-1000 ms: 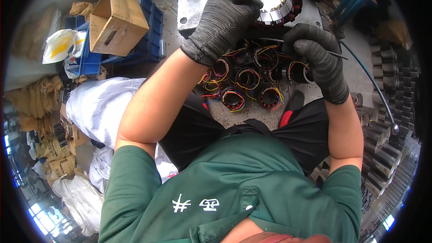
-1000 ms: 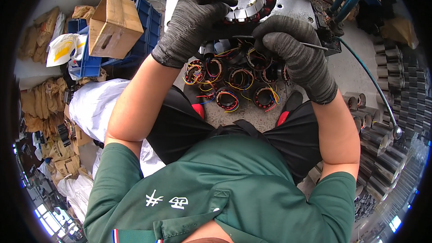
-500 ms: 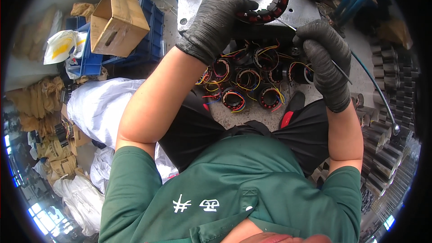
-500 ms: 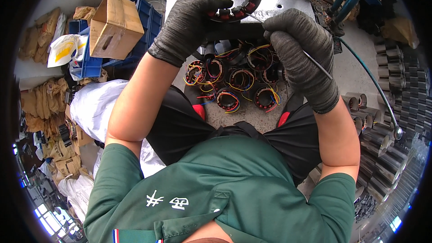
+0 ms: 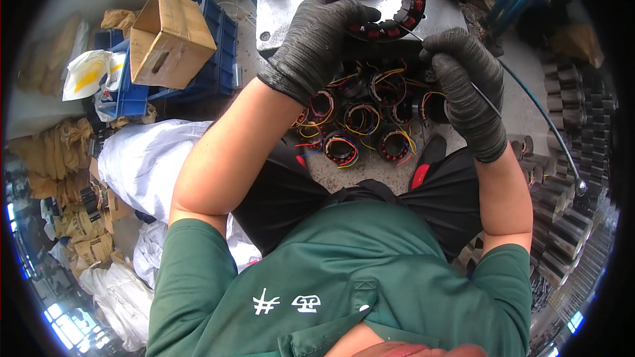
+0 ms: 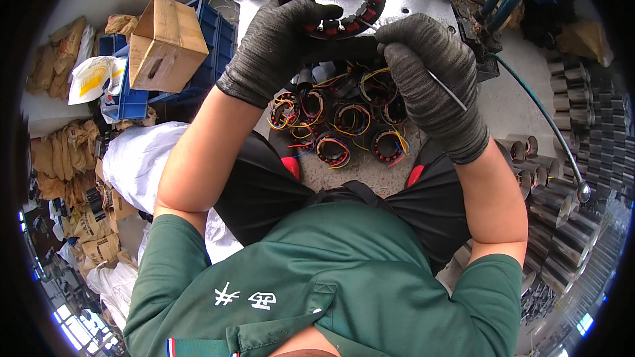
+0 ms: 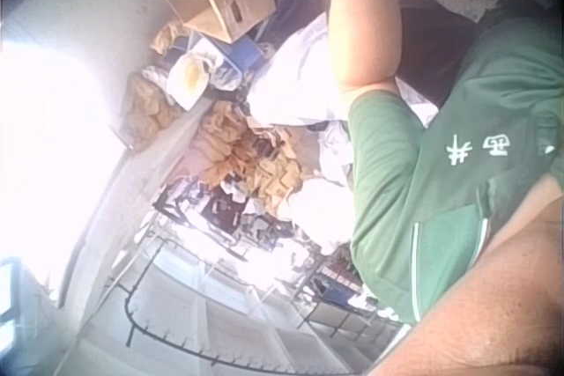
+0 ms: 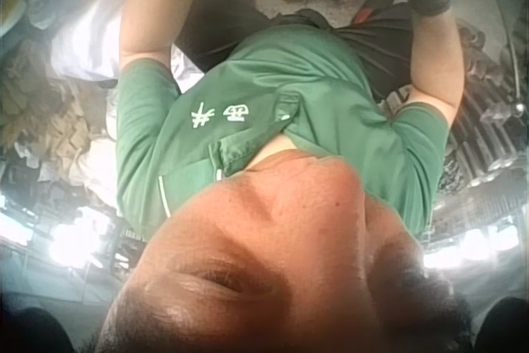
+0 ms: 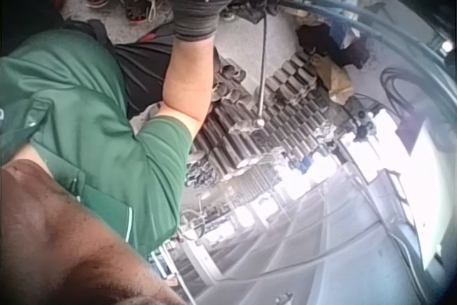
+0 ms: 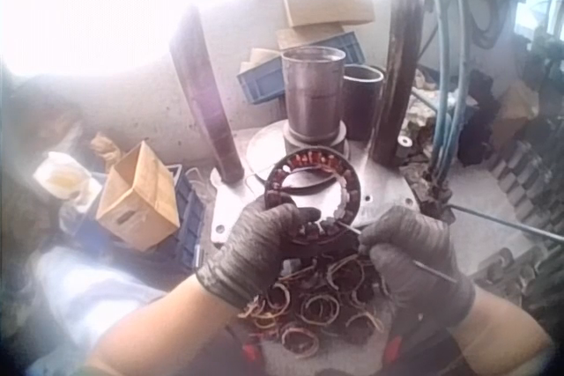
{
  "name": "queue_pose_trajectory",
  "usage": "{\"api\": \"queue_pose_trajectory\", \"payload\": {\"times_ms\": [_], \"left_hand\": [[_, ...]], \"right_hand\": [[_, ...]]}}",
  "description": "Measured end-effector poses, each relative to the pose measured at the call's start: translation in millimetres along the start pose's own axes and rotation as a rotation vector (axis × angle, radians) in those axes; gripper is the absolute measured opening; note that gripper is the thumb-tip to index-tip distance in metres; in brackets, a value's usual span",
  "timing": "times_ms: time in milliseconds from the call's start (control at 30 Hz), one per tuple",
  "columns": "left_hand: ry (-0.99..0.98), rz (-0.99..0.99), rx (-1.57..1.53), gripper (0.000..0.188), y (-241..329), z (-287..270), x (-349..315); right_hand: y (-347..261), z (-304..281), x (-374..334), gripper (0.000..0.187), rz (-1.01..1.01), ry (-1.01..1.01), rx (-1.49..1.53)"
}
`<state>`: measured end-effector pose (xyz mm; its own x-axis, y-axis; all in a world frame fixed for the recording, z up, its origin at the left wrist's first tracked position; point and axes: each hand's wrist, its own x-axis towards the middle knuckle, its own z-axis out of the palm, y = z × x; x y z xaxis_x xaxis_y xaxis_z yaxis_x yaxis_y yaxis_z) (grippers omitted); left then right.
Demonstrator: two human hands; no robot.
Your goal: The person wipes a metal component with a cloth and then uses a press machine to insert a coiled motor stator into a metal cylindrical housing.
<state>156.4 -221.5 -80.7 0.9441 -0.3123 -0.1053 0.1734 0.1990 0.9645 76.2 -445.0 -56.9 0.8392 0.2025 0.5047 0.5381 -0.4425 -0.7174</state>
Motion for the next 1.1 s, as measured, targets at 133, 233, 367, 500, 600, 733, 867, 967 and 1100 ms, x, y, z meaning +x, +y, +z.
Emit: {"api": "queue_pose_trajectory", "payload": {"times_ms": [133, 233, 367, 500, 600, 733, 867, 967, 1100], "left_hand": [[0.018, 0.041, 0.03, 0.031, 4.6, 1.4, -2.6], [0.043, 0.003, 0.233, 0.036, 1.0, -3.6, -1.2], [0.05, 0.072, 0.038, 0.043, -2.3, 0.9, 3.4], [0.11, 0.087, 0.104, 0.046, -9.2, 0.1, 4.9], [0.073, 0.099, 0.074, 0.048, -12.1, -1.0, 6.4], [0.138, 0.087, 0.122, 0.044, -11.6, -1.6, 5.3], [0.06, -0.065, -0.135, 0.038, -6.0, -8.2, 5.1], [0.056, -0.13, -0.247, 0.034, -7.3, -9.2, 5.1], [0.085, -0.21, -0.372, 0.036, 1.6, -5.0, -0.8]], "right_hand": [[-3.8, 7.8, -1.5, 0.014, 0.076, 0.017, 0.03], [-3.7, 17.7, 1.3, 0.014, -0.117, 0.019, -0.194], [-10.7, 30.8, 3.2, 0.015, -0.24, -0.035, -0.488], [-11.1, 34.1, 7.5, 0.026, -0.26, -0.108, -0.648], [-11.4, 31.2, 10.7, 0.023, -0.272, -0.138, -0.642], [-7.8, 18.0, 7.2, 0.016, -0.185, -0.045, -0.271], [-6.1, 4.4, 1.9, 0.012, -0.03, 0.015, 0.012], [-7.2, 3.5, 3.0, 0.012, 0.003, 0.013, 0.052], [-4.7, 4.2, 3.8, 0.013, -0.062, 0.018, 0.006]]}}
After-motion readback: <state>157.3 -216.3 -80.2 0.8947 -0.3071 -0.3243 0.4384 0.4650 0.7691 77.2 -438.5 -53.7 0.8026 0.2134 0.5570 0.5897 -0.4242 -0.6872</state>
